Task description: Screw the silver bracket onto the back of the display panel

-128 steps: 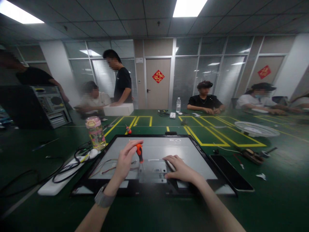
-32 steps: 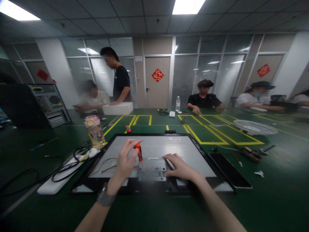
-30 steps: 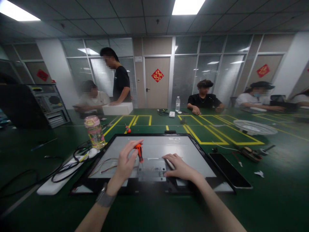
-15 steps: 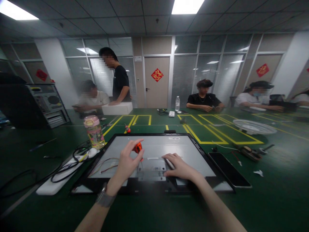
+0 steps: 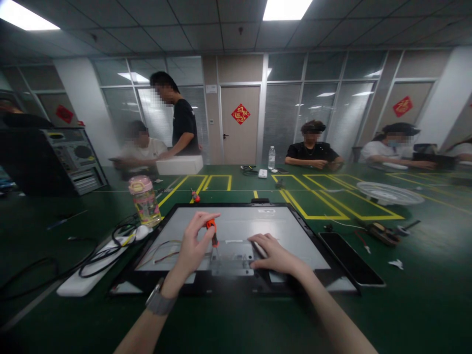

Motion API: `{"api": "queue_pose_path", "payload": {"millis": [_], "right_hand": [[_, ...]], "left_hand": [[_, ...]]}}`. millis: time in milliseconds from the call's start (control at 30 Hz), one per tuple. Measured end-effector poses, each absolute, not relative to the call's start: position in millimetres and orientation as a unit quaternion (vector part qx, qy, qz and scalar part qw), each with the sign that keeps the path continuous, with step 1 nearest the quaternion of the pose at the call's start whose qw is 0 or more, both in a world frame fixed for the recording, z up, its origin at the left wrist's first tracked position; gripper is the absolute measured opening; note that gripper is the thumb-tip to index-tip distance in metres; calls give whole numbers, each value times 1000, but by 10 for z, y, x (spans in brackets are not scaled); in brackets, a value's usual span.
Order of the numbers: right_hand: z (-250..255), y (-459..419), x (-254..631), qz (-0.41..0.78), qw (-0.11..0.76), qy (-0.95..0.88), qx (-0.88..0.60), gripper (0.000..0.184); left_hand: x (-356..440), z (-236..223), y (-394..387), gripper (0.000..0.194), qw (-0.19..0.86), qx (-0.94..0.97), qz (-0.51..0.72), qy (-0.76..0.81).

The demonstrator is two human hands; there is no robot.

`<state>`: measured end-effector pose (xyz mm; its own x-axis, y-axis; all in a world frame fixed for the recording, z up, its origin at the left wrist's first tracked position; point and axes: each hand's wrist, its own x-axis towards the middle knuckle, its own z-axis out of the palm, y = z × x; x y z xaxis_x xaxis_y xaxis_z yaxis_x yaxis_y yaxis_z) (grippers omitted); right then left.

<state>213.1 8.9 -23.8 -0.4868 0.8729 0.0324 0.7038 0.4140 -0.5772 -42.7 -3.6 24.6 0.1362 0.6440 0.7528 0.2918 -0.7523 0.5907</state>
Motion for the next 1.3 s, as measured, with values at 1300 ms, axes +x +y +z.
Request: {"api": "queue_pose_path", "payload": {"millis": [1300], "right_hand": [[-200, 66, 2116, 260, 169, -822, -477, 70]], "left_hand": [[-434, 242, -24, 32, 208, 715, 581, 329]]}}
